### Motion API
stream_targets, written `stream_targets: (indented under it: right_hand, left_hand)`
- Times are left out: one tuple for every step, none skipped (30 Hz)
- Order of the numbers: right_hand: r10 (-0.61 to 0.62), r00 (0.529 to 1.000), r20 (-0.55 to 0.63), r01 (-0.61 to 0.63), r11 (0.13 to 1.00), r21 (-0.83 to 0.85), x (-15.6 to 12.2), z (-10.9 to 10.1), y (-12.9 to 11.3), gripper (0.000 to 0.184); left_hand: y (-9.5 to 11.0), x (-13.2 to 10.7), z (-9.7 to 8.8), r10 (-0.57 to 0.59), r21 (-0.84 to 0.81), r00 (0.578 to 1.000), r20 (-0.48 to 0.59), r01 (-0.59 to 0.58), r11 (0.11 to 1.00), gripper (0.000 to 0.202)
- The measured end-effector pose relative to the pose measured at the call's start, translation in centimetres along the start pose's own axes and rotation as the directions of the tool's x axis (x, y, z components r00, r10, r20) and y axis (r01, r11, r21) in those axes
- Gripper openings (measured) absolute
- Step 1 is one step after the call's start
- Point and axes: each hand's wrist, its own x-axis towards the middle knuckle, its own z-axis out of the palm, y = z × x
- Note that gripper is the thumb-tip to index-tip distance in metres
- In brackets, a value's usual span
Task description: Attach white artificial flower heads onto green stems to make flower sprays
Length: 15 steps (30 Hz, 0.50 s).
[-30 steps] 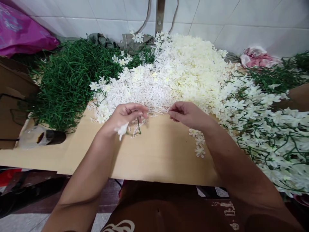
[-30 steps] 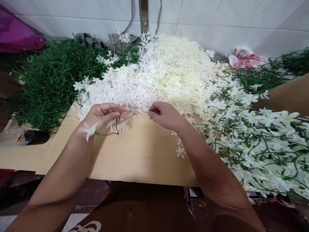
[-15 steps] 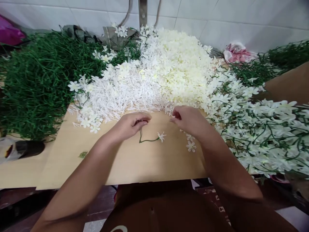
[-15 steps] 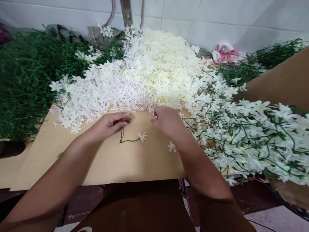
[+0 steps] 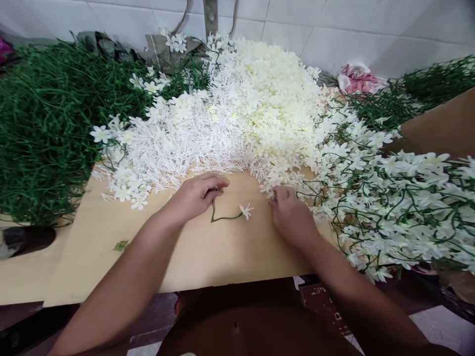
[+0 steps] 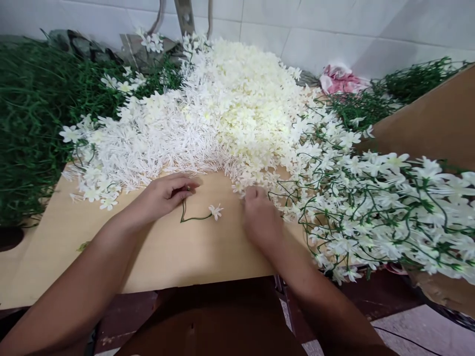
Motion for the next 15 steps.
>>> stream_targets:
  right_hand:
    - [-0.019, 1.000, -0.003, 0.019, 1.000, 0.012, 1.4, -0.2, -0.7, 0.026]
    - [-0.028, 0.999, -0.019, 0.028, 0.999, 0.024, 3.0, -0.4, -1.5, 0.027]
    - [-0.042, 0.999, -0.035, 0.044, 0.998, 0.047, 4.5, -0.7, -2.3, 0.027]
    - [-0.077, 0.996, -0.050, 0.081, 0.993, 0.083, 5.9, -1.0, -3.1, 0.029]
    - [-0.093, 0.994, -0.061, 0.100, 0.988, 0.121, 7.2, -1.2, -3.7, 0.030]
    - [-0.104, 0.992, -0.073, 0.114, 0.981, 0.158, 8.3, -1.4, -4.2, 0.032]
    - [-0.112, 0.989, -0.094, 0.130, 0.970, 0.206, 9.2, -1.5, -4.6, 0.032]
    - [-0.121, 0.984, -0.128, 0.151, 0.953, 0.263, 9.8, -1.6, -4.7, 0.031]
    - [-0.131, 0.977, -0.165, 0.179, 0.930, 0.320, 10.1, -1.6, -4.7, 0.029]
    - [-0.141, 0.969, -0.206, 0.210, 0.904, 0.372, 10.2, -1.6, -4.5, 0.027]
    - [-0.147, 0.959, -0.242, 0.239, 0.879, 0.412, 10.2, -1.6, -4.2, 0.024]
    - [-0.150, 0.951, -0.269, 0.260, 0.861, 0.438, 10.1, -1.7, -3.7, 0.022]
    - [-0.148, 0.946, -0.289, 0.271, 0.850, 0.452, 9.9, -1.8, -3.2, 0.019]
    - [-0.142, 0.941, -0.307, 0.277, 0.845, 0.457, 9.7, -1.9, -2.8, 0.017]
    - [-0.137, 0.936, -0.324, 0.282, 0.842, 0.459, 9.6, -2.1, -2.4, 0.014]
  left_hand:
    - [0.0, 0.0, 0.0, -0.001, 0.003, 1.000, -0.003, 0.001, 1.000, 0.029]
    - [0.1, 0.0, 0.0, -0.001, 0.003, 1.000, -0.009, 0.001, 1.000, 0.029]
    - [0.2, 0.0, 0.0, -0.002, 0.000, 1.000, -0.017, 0.002, 1.000, 0.029]
    - [0.2, -0.1, -0.1, -0.004, -0.006, 1.000, -0.026, 0.004, 1.000, 0.030]
    - [0.2, -0.1, -0.1, -0.004, -0.014, 0.999, -0.034, 0.004, 1.000, 0.030]
    - [0.3, -0.1, -0.1, -0.003, -0.023, 0.999, -0.041, 0.003, 1.000, 0.031]
    - [0.3, -0.2, -0.1, 0.000, -0.031, 0.999, -0.048, -0.001, 1.000, 0.032]
    - [0.2, -0.2, -0.1, 0.005, -0.039, 0.998, -0.058, -0.007, 0.999, 0.033]
    - [0.2, -0.2, -0.1, 0.012, -0.045, 0.998, -0.067, -0.015, 0.999, 0.033]
    - [0.2, -0.2, -0.1, 0.018, -0.051, 0.997, -0.073, -0.022, 0.998, 0.033]
    - [0.2, -0.2, -0.1, 0.024, -0.056, 0.997, -0.074, -0.028, 0.998, 0.033]
    - [0.2, -0.2, -0.1, 0.028, -0.061, 0.997, -0.070, -0.032, 0.998, 0.033]
    - [0.2, -0.2, -0.1, 0.032, -0.066, 0.998, -0.059, -0.036, 0.997, 0.032]
    - [0.2, -0.1, 0.0, 0.034, -0.073, 0.999, -0.042, -0.037, 0.997, 0.031]
    - [0.2, -0.1, 0.0, 0.033, -0.079, 0.999, -0.027, -0.035, 0.996, 0.029]
